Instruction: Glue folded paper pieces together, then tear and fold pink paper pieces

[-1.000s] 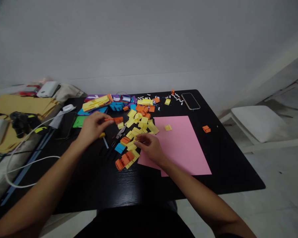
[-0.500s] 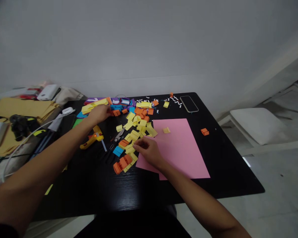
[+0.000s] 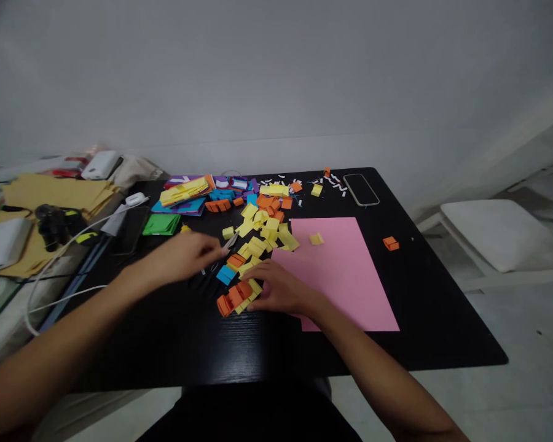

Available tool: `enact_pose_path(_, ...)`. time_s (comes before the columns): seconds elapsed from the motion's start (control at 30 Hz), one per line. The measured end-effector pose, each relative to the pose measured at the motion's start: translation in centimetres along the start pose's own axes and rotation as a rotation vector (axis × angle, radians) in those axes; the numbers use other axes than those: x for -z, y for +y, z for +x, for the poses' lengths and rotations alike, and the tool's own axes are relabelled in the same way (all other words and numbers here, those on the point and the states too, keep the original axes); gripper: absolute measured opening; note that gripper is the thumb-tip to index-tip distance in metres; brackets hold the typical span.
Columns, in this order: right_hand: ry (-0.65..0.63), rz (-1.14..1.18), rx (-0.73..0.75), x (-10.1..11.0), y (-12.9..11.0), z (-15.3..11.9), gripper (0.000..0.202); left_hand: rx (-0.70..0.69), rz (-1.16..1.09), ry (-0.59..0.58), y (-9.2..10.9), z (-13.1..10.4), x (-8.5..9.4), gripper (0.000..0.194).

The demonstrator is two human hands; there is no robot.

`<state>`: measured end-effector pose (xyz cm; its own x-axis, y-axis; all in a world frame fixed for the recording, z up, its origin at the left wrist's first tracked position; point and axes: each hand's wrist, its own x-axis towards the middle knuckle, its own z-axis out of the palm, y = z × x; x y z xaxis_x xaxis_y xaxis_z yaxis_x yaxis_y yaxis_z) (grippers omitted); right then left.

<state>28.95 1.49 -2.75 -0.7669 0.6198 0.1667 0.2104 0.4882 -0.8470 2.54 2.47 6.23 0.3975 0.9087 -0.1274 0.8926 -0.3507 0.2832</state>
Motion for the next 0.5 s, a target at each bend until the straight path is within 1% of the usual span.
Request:
enact_pose_path(0.1,-0.023,-0.056,-0.004,-0.3,0.2,0.0,0.055,-0.014,-0.078,-0.139,2.4,-3.1,-3.1,0.020)
enact_pose_path(0.17,-0.030,-0.068,-0.008,-0.6,0.3,0.0,0.053,-0.002,-0.103,-0.157,3.4,-4.3,-4.9,0.013)
enact_pose_path(0.23,-0.042,-0.076,-0.018,-0.7,0.4,0.1,0.055,0.020,-0.105,-0.160,3.9,-4.8,-6.1,0.012)
enact_pose_path(0.33,-0.056,-0.084,-0.042,-0.8,0.3,0.1,0.055,0.035,-0.146,-0.117,4.1,-5.1,-6.9,0.015)
enact_pose_path(0.5,-0.072,-0.011,-0.027,-0.8,0.1,0.1,0.051,-0.007,-0.210,-0.005,4.2,-5.3,-7.4,0.018)
